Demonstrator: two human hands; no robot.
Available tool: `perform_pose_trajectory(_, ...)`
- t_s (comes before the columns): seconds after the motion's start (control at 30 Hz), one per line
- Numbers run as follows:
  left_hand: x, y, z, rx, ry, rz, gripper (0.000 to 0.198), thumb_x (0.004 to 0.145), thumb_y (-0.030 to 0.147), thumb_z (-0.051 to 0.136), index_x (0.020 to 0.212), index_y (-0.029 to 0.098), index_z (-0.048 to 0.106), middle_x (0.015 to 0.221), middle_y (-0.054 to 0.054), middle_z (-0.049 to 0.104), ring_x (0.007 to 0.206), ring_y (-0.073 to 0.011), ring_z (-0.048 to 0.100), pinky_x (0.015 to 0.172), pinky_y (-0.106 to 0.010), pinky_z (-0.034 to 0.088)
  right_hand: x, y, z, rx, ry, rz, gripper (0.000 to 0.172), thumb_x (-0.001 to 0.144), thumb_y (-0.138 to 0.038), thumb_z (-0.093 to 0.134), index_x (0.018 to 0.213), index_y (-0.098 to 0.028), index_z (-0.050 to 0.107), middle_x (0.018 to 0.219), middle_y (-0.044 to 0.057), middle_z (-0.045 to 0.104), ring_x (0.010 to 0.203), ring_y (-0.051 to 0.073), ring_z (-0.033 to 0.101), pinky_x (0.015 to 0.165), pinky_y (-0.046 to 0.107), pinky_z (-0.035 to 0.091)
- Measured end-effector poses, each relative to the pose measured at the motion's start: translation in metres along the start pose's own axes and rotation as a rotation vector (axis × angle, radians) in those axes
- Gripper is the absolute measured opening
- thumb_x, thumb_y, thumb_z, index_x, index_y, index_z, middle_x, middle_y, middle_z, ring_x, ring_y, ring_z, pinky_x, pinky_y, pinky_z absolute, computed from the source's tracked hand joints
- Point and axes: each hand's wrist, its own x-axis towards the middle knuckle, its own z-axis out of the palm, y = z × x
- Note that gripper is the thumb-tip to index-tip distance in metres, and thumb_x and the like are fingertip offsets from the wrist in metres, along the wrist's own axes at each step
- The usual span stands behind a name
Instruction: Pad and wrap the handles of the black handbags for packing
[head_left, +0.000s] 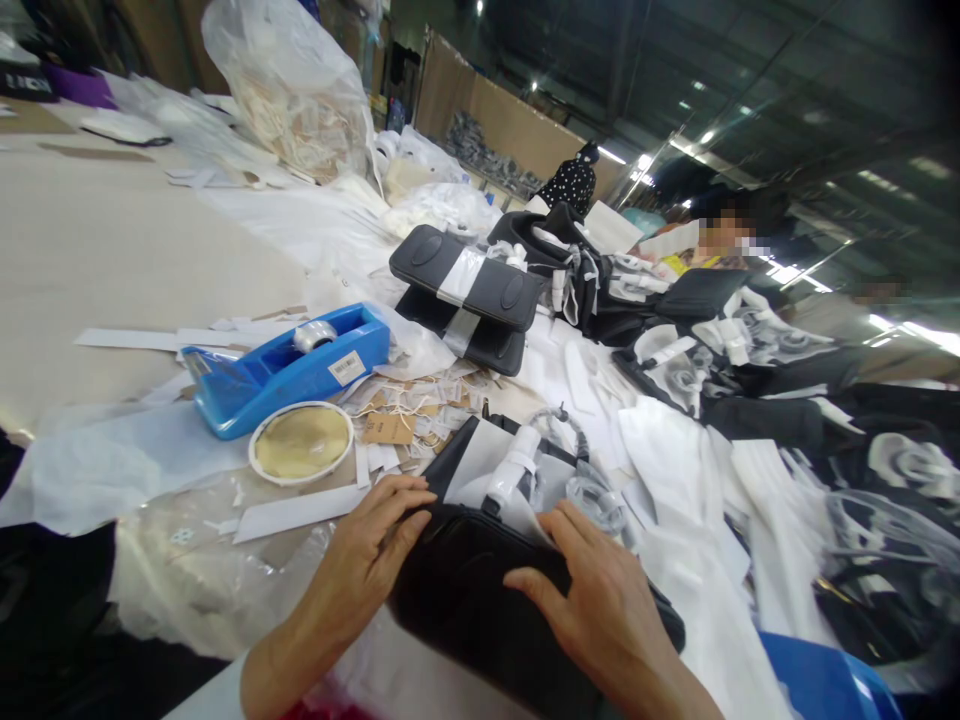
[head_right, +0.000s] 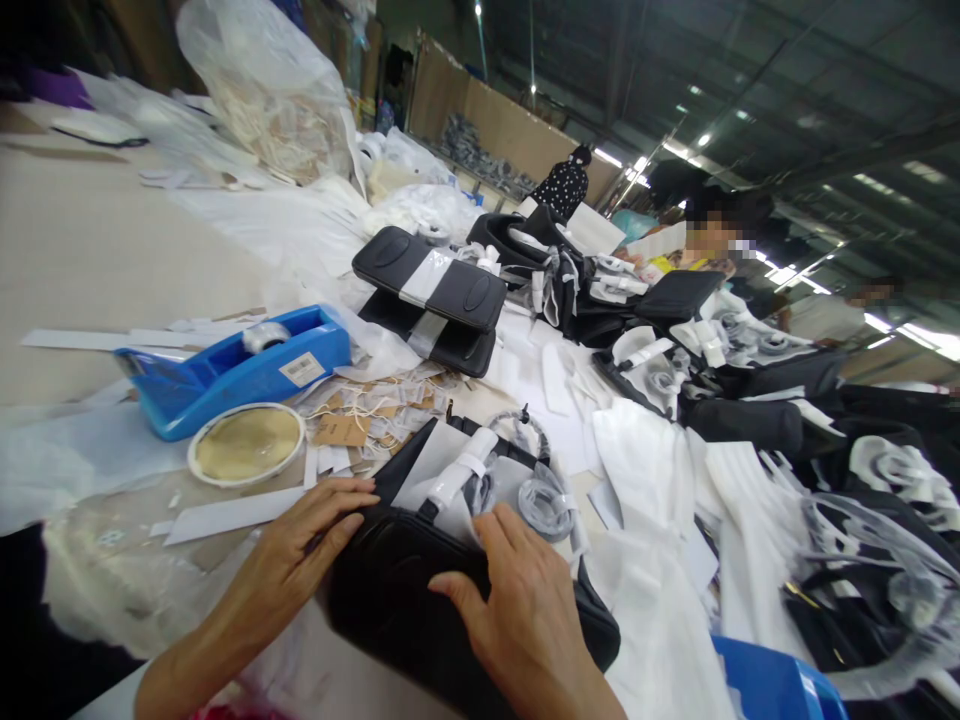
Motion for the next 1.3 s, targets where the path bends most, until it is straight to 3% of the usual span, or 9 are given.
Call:
perform_pose_trajectory(0.17, -0.004, -0.001, 0.001, -0.005, 0.005, -0.015, 0.028, 0.096, 0.031, 0.045, 0.110, 0.024, 0.067, 0.120, -0.007, 0.061, 0.115, -0.0191, 0.058, 0.099, -0.033, 0.049, 0.019, -0.014, -0.006, 0.040, -0.015, 0.054, 0.058, 0.075, -0.032, 0.077, 0.123, -0.020, 0.046, 0.110, 0.009, 0.059, 0.081, 0.023, 0.064, 0.061, 0.035, 0.052)
perform_pose_trajectory(0.23, -0.007, -0.001, 0.003, -0.003, 0.013, -0.036, 0.029, 0.095, 0.033, 0.045, 0.111, 0.026, 0.068, 0.126, -0.008, 0.057, 0.120, -0.0212, 0.055, 0.103, -0.037, 0.047, 0.028, -0.020, -0.011, 0.052, -0.081, -0.055, 0.052, 0.077, -0.026, 0.075, 0.122, -0.023, 0.050, 0.119, 0.010, 0.056, 0.094, 0.025, 0.060, 0.071, 0.038, 0.053)
perform_pose_trajectory(0.33, -0.011, -0.002, 0.003, -0.021, 0.010, -0.083, 0.030, 0.095, 0.034, 0.045, 0.114, 0.029, 0.068, 0.130, -0.007, 0.054, 0.125, -0.0230, 0.051, 0.107, -0.042, 0.044, 0.041, -0.030, -0.017, 0.047, -0.196, -0.187, 0.036, 0.077, -0.020, 0.074, 0.109, -0.023, 0.059, 0.111, 0.008, 0.057, 0.102, 0.029, 0.052, 0.083, 0.045, 0.050)
perform_pose_trajectory(0.5, -0.015, -0.005, 0.003, -0.122, -0.006, -0.150, 0.031, 0.094, 0.036, 0.048, 0.119, 0.030, 0.066, 0.131, -0.008, 0.053, 0.126, -0.0234, 0.050, 0.110, -0.044, 0.043, 0.047, -0.041, -0.017, 0.048, -0.247, -0.176, 0.034, 0.074, -0.017, 0.076, 0.103, -0.023, 0.060, 0.107, 0.006, 0.056, 0.096, 0.026, 0.051, 0.079, 0.042, 0.048)
perform_pose_trajectory(0.67, -0.019, -0.005, 0.007, -0.342, 0.041, -0.273, 0.028, 0.089, 0.038, 0.055, 0.111, 0.025, 0.066, 0.132, -0.009, 0.048, 0.127, -0.0223, 0.050, 0.096, -0.032, 0.055, 0.034, -0.050, -0.007, -0.059, -0.133, -0.117, 0.046, 0.072, -0.021, 0.079, 0.112, -0.026, 0.058, 0.093, 0.004, 0.057, 0.083, 0.025, 0.052, 0.071, 0.038, 0.042)
perform_pose_trajectory(0.87, -0.022, -0.006, 0.008, -0.489, 0.039, -0.334, 0.028, 0.084, 0.039, 0.062, 0.107, 0.023, 0.067, 0.128, -0.008, 0.056, 0.114, -0.0206, 0.061, 0.090, -0.030, 0.058, 0.015, -0.049, 0.015, 0.093, 0.056, -0.046, 0.020, 0.081, -0.014, 0.066, 0.097, -0.022, 0.058, 0.087, 0.002, 0.057, 0.083, 0.023, 0.051, 0.075, 0.037, 0.035)
perform_pose_trajectory(1.03, -0.022, -0.006, 0.008, -0.368, 0.072, -0.236, 0.021, 0.088, 0.032, 0.056, 0.097, 0.025, 0.072, 0.114, -0.005, 0.069, 0.107, -0.0212, 0.065, 0.096, -0.037, 0.054, -0.002, -0.049, 0.027, 0.160, 0.252, -0.017, 0.008, 0.087, -0.015, 0.060, 0.090, -0.022, 0.057, 0.074, 0.000, 0.052, 0.077, 0.022, 0.048, 0.078, 0.038, 0.030)
perform_pose_trajectory(1.13, -0.018, -0.003, 0.006, -0.333, 0.089, -0.182, 0.022, 0.090, 0.030, 0.052, 0.093, 0.025, 0.073, 0.107, -0.004, 0.072, 0.101, -0.0197, 0.067, 0.092, -0.033, 0.054, -0.008, -0.051, 0.031, 0.184, 0.335, 0.011, 0.007, 0.088, -0.015, 0.058, 0.088, -0.022, 0.057, 0.073, 0.000, 0.051, 0.075, 0.022, 0.047, 0.080, 0.040, 0.029)
perform_pose_trajectory(1.3, 0.021, -0.001, -0.007, -0.202, -0.073, -0.084, 0.022, 0.087, 0.023, 0.050, 0.087, 0.023, 0.072, 0.096, -0.003, 0.070, 0.091, -0.0185, 0.066, 0.084, -0.032, 0.052, -0.012, -0.042, 0.031, 0.213, 0.375, -0.008, 0.008, 0.088, -0.015, 0.060, 0.092, -0.023, 0.059, 0.074, 0.001, 0.053, 0.076, 0.022, 0.049, 0.080, 0.041, 0.030)
